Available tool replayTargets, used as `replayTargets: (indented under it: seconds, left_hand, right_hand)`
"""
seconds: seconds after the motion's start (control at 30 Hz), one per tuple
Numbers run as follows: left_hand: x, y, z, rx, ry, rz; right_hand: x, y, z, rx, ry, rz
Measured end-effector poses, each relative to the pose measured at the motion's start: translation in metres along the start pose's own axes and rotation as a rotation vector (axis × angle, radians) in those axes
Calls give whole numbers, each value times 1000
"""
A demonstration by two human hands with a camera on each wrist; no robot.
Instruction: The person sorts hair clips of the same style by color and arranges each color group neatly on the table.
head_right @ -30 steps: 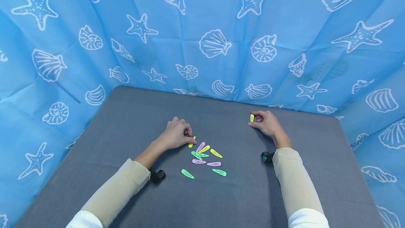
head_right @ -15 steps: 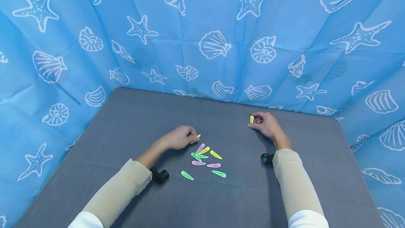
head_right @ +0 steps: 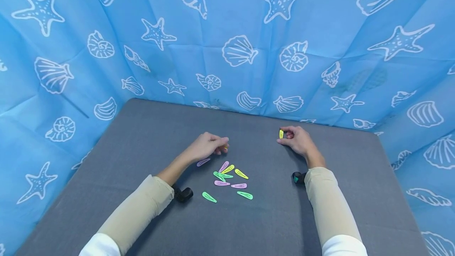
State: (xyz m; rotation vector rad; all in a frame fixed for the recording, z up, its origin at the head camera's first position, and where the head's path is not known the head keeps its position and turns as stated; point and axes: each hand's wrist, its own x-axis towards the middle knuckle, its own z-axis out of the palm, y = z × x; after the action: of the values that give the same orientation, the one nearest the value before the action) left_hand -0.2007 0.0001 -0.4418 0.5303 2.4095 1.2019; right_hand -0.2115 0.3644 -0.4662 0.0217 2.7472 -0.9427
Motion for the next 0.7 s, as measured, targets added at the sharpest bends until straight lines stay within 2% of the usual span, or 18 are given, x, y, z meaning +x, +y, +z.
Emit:
replayTargets:
  seconds: [0.2,0.33,0.53,0.7]
  left_hand:
    - [24,5,8,-100,96,40]
    - [43,14,14,-181,115,21]
    - [75,32,26,-165,129,45]
    - [100,47,39,-169,156,23]
  right_hand:
    - [-3,1,0,-7,9,9]
    - [-4,1,0,3,11,11]
    - [-4,1,0,3,17,8]
    - [-2,0,3,-8,44,-10]
